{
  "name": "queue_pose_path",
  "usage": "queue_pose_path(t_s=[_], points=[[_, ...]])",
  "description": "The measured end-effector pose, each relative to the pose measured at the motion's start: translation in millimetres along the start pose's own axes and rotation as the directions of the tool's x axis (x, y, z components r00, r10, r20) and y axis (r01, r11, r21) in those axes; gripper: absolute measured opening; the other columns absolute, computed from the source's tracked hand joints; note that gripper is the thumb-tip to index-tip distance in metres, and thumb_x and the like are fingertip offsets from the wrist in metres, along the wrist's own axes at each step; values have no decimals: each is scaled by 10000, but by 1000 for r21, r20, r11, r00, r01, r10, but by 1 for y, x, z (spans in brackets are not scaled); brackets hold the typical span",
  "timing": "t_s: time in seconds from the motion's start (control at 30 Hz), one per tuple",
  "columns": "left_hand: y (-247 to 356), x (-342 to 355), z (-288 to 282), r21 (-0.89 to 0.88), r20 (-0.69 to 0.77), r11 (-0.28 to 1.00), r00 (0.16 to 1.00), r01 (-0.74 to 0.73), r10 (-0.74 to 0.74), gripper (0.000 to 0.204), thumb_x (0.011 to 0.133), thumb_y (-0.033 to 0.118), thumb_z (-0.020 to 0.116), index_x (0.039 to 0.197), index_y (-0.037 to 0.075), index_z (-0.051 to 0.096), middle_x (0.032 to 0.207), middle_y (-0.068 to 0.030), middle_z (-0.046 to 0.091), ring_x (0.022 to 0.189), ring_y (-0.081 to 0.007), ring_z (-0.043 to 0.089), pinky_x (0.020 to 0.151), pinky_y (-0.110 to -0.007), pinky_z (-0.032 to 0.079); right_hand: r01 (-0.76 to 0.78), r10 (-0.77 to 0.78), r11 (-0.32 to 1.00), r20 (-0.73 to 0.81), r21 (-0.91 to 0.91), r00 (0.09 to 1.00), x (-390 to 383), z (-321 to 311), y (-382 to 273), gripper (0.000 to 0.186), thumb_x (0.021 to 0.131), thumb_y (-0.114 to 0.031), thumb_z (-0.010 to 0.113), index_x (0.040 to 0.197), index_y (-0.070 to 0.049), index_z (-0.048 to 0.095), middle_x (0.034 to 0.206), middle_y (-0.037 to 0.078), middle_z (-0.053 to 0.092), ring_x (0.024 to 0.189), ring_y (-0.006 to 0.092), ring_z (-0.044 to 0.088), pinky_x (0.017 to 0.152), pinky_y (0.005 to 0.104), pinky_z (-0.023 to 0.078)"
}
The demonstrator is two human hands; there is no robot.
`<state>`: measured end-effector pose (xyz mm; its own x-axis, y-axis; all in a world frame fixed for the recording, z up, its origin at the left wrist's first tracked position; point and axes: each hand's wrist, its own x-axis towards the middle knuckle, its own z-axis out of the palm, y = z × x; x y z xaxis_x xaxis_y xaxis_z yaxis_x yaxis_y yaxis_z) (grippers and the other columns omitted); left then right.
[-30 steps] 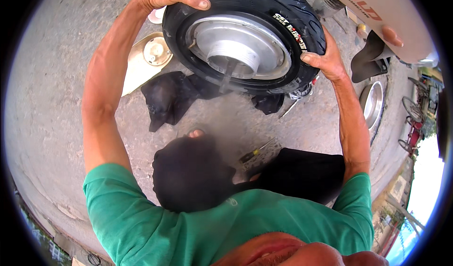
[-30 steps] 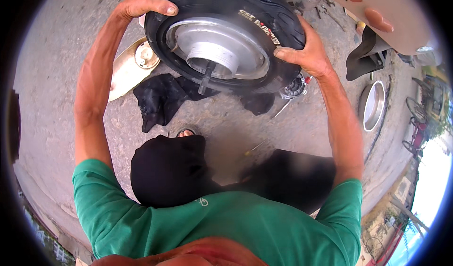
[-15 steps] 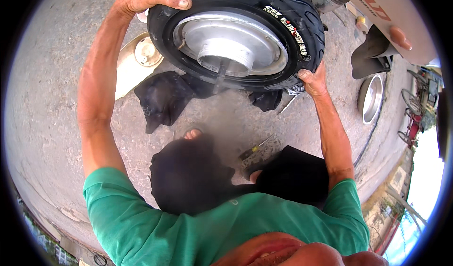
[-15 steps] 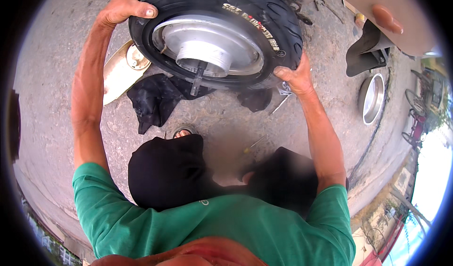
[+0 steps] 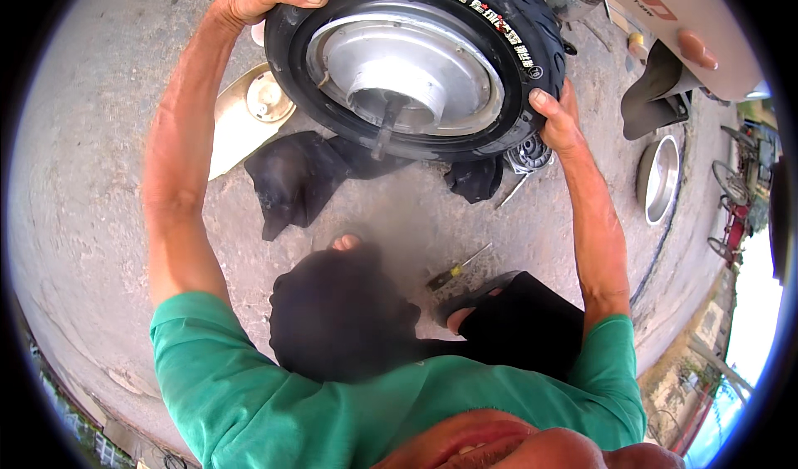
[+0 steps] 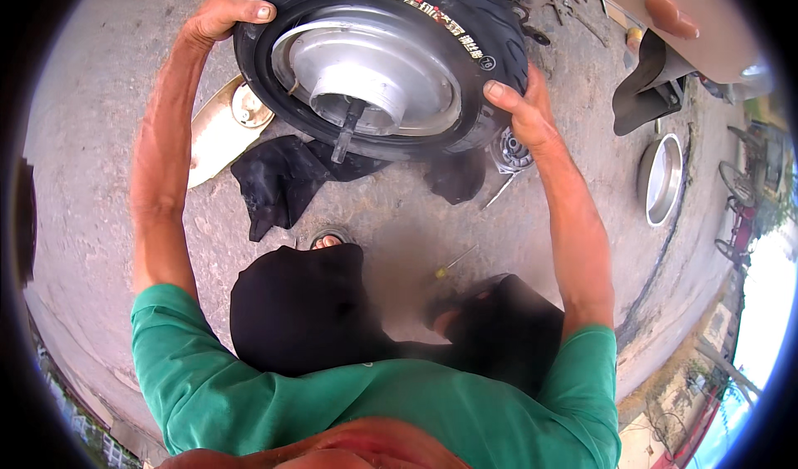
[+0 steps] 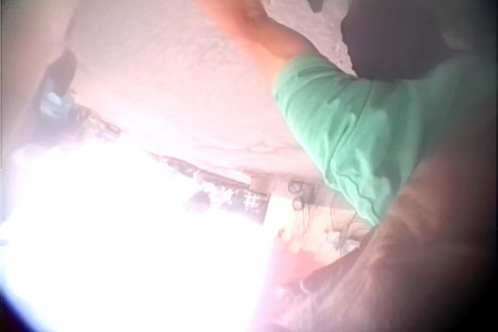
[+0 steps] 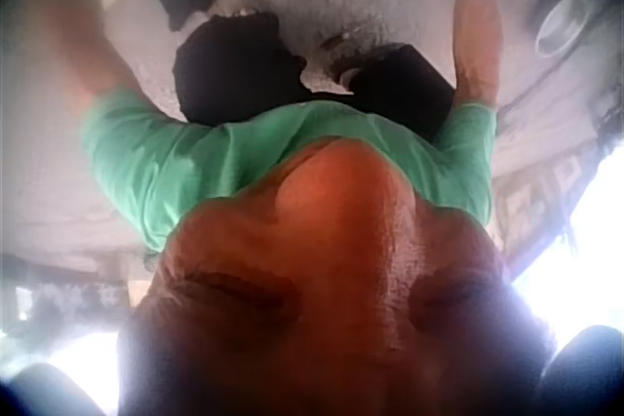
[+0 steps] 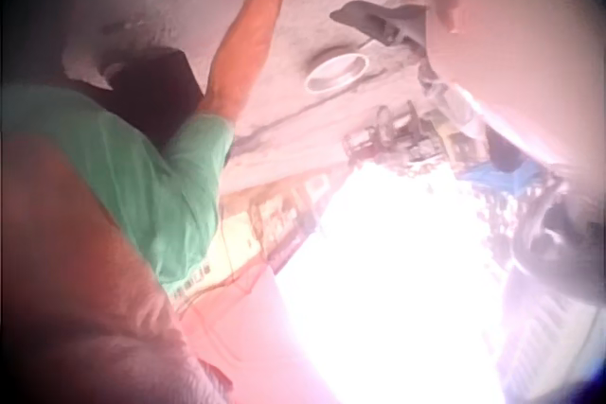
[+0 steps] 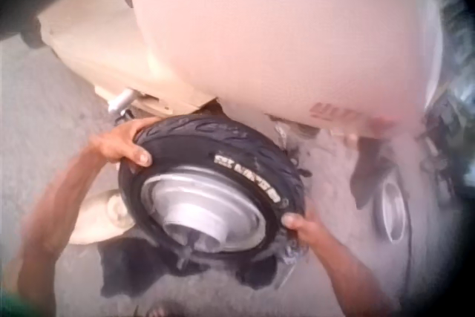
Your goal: The person prying a tire off an electric bike motor hub using a screwdriver and a metal tire lever, and then pushing the tire back onto the rim by hand.
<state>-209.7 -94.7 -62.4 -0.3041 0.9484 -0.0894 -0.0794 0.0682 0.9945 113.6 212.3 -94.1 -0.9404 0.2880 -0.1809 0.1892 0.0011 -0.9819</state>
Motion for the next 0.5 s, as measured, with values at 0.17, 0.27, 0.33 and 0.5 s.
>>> queue_pose_path(t_s=[0.17, 0.27, 0.33, 0.5], points=[[-45, -24, 3, -211, -116, 975, 993, -61, 37, 1117, 599, 259, 942, 1529, -30, 396, 1458, -140, 556, 1334, -225, 523, 1136, -352, 404, -56, 61, 979, 20, -194, 998, 2, 9, -66, 876, 732, -380, 799, 1420, 81, 511, 1319, 153, 637, 1190, 226, 603, 1067, 345, 437], [-81, -13, 30, -396, -158, 881, 965, -257, 211, 953, 630, 181, 888, 1465, -39, 487, 1413, -177, 607, 1296, -290, 584, 1115, -390, 447, -54, 54, 934, -9, -353, 998, -8, -1, -93, 876, 713, -382, 801, 1403, 83, 528, 1303, 161, 648, 1185, 234, 614, 1069, 345, 434], [-144, -17, 4, -103, -210, 988, 974, -112, 89, 1202, 586, 519, 910, 1536, -19, 407, 1429, -160, 572, 1315, -281, 551, 1136, -367, 408, -56, 70, 913, 21, -403, 997, -6, 3, -116, 872, 714, -394, 798, 1394, 86, 536, 1290, 163, 653, 1176, 235, 616, 1064, 345, 437], [-156, -24, 8, -200, -283, 967, 954, -157, 96, 1127, 606, 475, 886, 1511, -28, 441, 1403, -143, 594, 1279, -256, 573, 1102, -355, 438, -37, 81, 894, 79, -447, 994, 22, 5, -111, 869, 727, -411, 790, 1389, 90, 536, 1277, 171, 655, 1154, 239, 622, 1047, 350, 453]])
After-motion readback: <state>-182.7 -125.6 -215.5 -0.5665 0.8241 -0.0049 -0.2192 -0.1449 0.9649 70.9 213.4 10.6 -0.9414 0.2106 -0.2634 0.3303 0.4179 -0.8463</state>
